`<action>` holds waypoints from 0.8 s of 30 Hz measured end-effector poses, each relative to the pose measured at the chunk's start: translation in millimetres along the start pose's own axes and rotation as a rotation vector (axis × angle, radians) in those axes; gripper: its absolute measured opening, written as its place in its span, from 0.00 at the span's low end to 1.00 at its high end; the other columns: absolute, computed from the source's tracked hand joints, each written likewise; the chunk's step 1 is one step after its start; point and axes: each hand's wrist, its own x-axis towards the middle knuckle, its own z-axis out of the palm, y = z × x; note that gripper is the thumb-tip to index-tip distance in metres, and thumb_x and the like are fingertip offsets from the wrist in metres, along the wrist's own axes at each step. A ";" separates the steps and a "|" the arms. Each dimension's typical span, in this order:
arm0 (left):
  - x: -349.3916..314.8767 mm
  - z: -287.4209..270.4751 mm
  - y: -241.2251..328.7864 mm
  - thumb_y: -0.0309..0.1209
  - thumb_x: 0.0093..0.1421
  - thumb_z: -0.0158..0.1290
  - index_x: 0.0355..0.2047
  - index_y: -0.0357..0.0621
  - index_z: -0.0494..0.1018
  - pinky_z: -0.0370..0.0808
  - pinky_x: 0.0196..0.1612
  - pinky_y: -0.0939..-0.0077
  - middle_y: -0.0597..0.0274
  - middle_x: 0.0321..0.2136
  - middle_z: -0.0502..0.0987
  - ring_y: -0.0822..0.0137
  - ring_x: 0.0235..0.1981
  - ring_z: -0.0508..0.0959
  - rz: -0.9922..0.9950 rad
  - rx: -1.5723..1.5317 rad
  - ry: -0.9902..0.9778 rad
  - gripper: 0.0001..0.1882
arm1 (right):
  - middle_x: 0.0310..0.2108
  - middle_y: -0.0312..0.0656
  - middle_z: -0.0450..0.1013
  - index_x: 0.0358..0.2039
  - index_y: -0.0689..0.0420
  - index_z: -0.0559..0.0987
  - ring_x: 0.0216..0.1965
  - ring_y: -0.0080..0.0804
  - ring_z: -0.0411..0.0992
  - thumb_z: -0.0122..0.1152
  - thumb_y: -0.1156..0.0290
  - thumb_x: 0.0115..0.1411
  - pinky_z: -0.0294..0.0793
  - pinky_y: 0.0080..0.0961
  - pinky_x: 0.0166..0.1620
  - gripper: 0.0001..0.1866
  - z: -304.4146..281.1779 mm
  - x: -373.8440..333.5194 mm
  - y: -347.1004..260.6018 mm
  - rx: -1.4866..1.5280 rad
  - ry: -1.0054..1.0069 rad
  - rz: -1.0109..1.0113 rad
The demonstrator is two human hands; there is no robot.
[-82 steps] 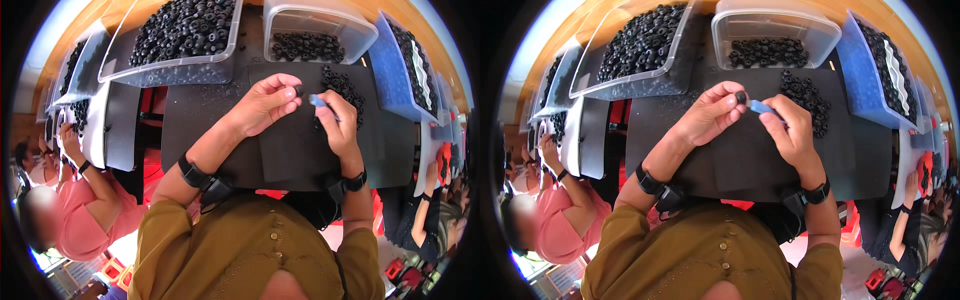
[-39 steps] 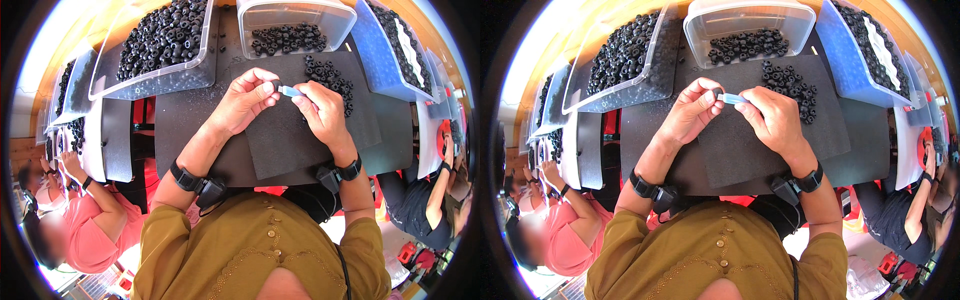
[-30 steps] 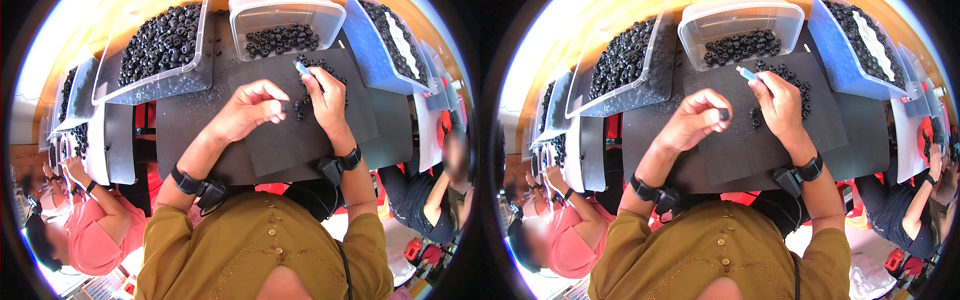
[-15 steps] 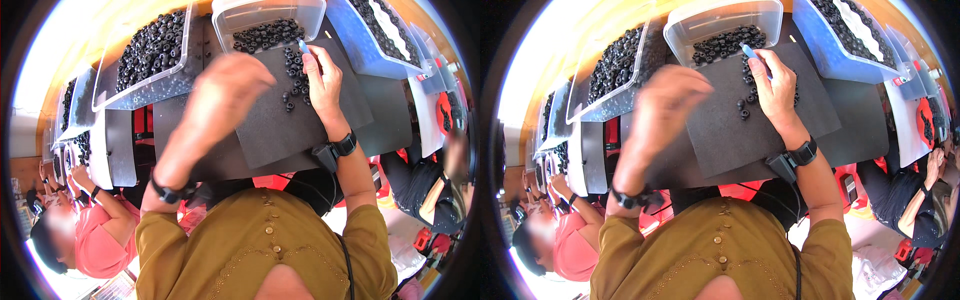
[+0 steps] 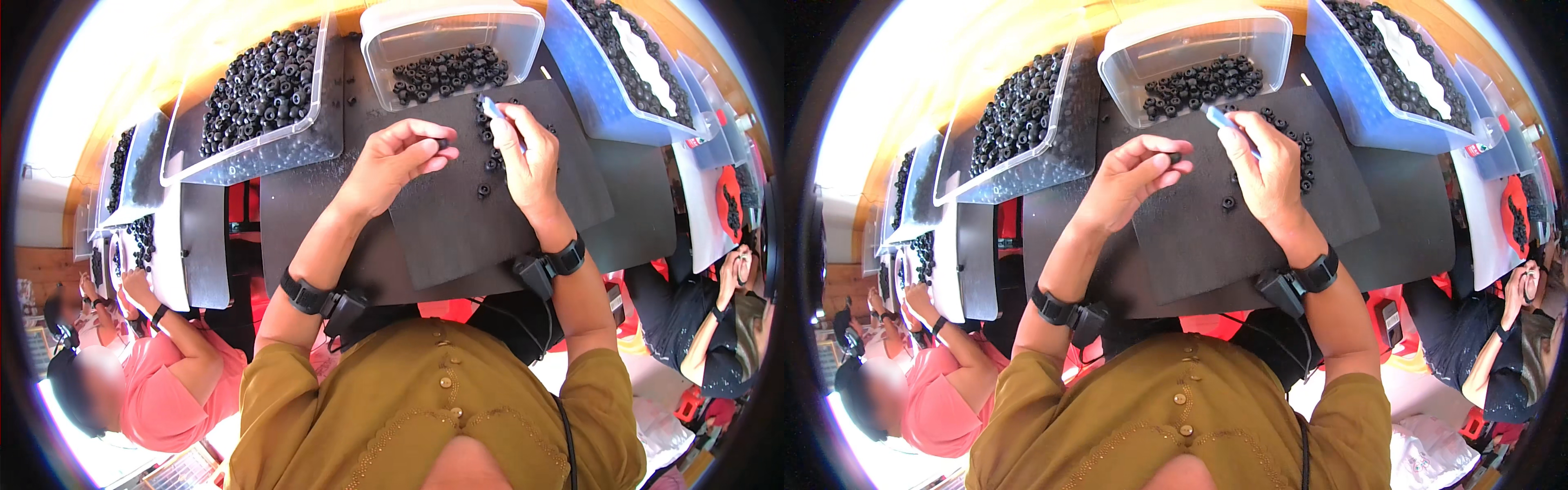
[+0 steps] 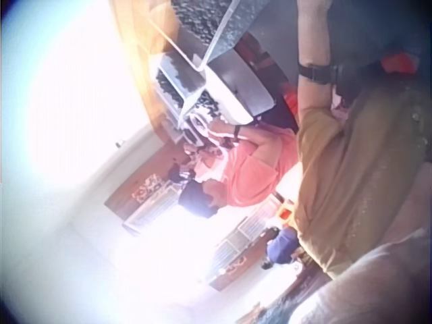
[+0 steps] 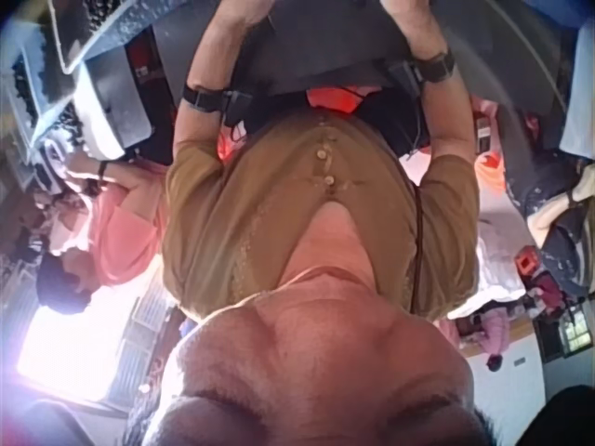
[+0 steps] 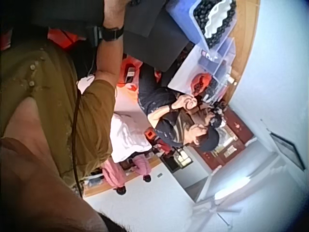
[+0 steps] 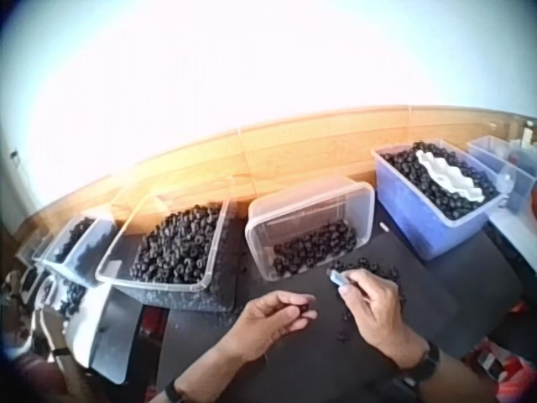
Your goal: The recorder uses a small glue applicator to apply adhesive into the centers of small black plastic rubber-like circular components.
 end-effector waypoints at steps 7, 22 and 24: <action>-2.4 -22.5 -18.6 0.29 0.66 0.51 0.47 0.40 0.72 0.77 0.50 0.79 0.58 0.45 0.76 0.66 0.45 0.78 0.021 -0.335 -0.066 0.11 | 0.27 0.43 0.74 0.38 0.62 0.77 0.21 0.31 0.70 0.59 0.68 0.62 0.68 0.24 0.26 0.10 5.3 -3.2 -1.1 -0.005 -0.200 -0.119; -6.3 -22.4 -18.4 0.30 0.65 0.52 0.48 0.42 0.73 0.77 0.44 0.86 0.59 0.43 0.75 0.73 0.40 0.77 0.027 -0.445 -0.053 0.13 | 0.22 0.43 0.71 0.34 0.62 0.78 0.21 0.39 0.70 0.62 0.69 0.59 0.68 0.31 0.25 0.09 10.0 -1.6 -16.3 -0.071 -0.373 -0.146; -7.0 -19.1 -17.0 0.29 0.64 0.53 0.48 0.41 0.73 0.77 0.44 0.86 0.59 0.43 0.75 0.73 0.40 0.77 0.026 -0.450 -0.048 0.13 | 0.22 0.43 0.71 0.34 0.62 0.78 0.21 0.39 0.70 0.62 0.69 0.59 0.68 0.31 0.25 0.08 9.7 -1.7 -15.8 -0.084 -0.359 -0.190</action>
